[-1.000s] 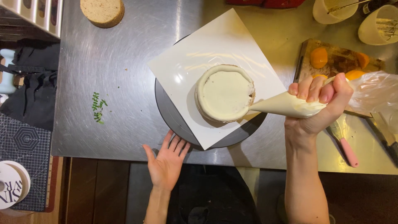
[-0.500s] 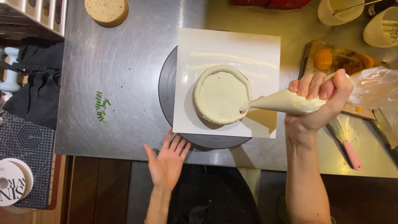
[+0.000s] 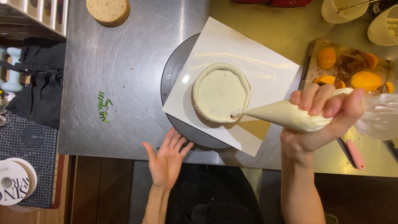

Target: The person spreads cream on a cake with a palette knife, places another cake layer on top, and pipes cream onto it using a piping bag. After smoothing the cream and piping a raised border around the edge, the person places sliced fruit into the center of the cake.

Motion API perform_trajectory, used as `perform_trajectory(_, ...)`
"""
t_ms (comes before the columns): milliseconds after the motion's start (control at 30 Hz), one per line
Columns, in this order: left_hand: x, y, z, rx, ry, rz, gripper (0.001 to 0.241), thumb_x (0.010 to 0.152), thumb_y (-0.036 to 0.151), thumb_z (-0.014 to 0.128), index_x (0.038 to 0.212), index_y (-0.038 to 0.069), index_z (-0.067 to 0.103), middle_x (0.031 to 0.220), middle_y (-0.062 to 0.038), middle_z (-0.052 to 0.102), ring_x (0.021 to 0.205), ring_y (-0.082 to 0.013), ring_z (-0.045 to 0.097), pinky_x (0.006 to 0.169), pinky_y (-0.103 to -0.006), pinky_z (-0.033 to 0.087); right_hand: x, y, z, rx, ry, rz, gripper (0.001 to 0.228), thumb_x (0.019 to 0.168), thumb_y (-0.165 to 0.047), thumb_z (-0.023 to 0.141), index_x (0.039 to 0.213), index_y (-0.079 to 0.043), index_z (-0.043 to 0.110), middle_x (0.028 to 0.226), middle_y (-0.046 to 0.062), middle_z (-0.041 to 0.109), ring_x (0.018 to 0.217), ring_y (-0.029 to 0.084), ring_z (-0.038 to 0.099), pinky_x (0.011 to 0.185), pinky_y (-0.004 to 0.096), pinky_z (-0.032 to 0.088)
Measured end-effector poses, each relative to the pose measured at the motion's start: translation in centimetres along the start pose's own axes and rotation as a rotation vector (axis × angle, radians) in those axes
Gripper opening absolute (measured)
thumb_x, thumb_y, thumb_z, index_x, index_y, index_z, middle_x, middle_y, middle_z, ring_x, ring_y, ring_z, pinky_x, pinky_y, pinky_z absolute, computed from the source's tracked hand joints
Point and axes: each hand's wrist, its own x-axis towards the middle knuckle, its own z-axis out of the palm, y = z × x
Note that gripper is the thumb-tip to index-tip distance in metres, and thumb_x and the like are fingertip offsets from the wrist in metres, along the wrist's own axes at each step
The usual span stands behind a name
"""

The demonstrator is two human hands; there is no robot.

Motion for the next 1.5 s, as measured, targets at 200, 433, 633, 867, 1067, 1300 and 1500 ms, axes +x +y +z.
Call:
perform_trajectory(200,-0.3,-0.7,0.2,-0.062,-0.002,-0.011,0.116,0.090,0.081,0.014,0.157,-0.013,0.014,0.158,-0.032,0.032,0.147,-0.0406,0.034,0.123,-0.0576,0.025,-1.5,1.0,3.0,-0.166,-0.048,0.053,0.056,0.118,-0.034,0.046,0.067,-0.013,0.035,0.058,0.005,0.037,0.054,0.018,0.041,0.058,0.035,0.041)
perform_trajectory(433,-0.5,-1.0,-0.1,-0.112,0.003,-0.024,0.116,0.091,0.081,0.014,0.157,-0.014,0.015,0.158,-0.033,0.031,0.146,-0.0416,0.034,0.122,-0.0574,0.025,-0.8,0.3,2.9,-0.187,-0.053,0.048,0.057,0.117,-0.034,0.048,0.067,-0.013,0.033,0.057,0.005,0.034,0.052,0.018,0.038,0.057,0.034,0.039)
perform_trajectory(633,-0.4,-0.7,-0.1,-0.105,-0.009,-0.008,0.116,0.092,0.081,0.015,0.157,-0.015,0.016,0.160,-0.032,0.030,0.148,-0.0413,0.032,0.123,-0.0567,0.024,0.2,-0.1,2.6,-0.194,-0.002,0.003,0.055,0.116,-0.034,0.050,0.067,-0.013,0.033,0.055,0.004,0.032,0.049,0.017,0.036,0.055,0.033,0.037)
perform_trajectory(867,0.0,-0.4,-0.5,-0.099,-0.018,0.015,0.116,0.092,0.081,0.016,0.157,-0.015,0.015,0.161,-0.033,0.028,0.149,-0.0412,0.030,0.124,-0.0559,0.022,1.2,0.1,2.1,-0.210,0.017,-0.028,0.054,0.114,-0.033,0.051,0.068,-0.014,0.033,0.057,0.004,0.033,0.051,0.017,0.036,0.056,0.034,0.039)
perform_trajectory(1067,0.6,0.1,-1.1,-0.106,-0.003,0.036,0.119,0.091,0.083,0.018,0.156,-0.017,0.014,0.165,-0.034,0.020,0.154,-0.0434,0.020,0.126,-0.0551,0.016,2.7,0.6,1.8,-0.206,0.026,-0.055,0.057,0.115,-0.036,0.055,0.068,-0.013,0.033,0.055,0.003,0.031,0.049,0.017,0.036,0.055,0.035,0.038)
perform_trajectory(1300,1.2,1.1,-0.9,-0.111,-0.012,0.079,0.119,0.091,0.083,0.021,0.157,-0.015,0.016,0.166,-0.034,0.017,0.157,-0.0427,0.015,0.127,-0.0532,0.011,4.7,1.7,1.4,-0.183,0.024,-0.054,0.054,0.113,-0.034,0.055,0.069,-0.013,0.032,0.057,0.004,0.031,0.050,0.018,0.035,0.056,0.036,0.038)
perform_trajectory(1500,1.8,2.0,-0.3,-0.124,0.003,0.107,0.117,0.092,0.082,0.023,0.157,-0.014,0.018,0.167,-0.032,0.019,0.158,-0.0398,0.015,0.128,-0.0518,0.011,6.2,3.1,1.3,-0.164,0.001,-0.044,0.055,0.113,-0.037,0.056,0.070,-0.013,0.031,0.058,0.004,0.030,0.051,0.019,0.034,0.055,0.036,0.034)
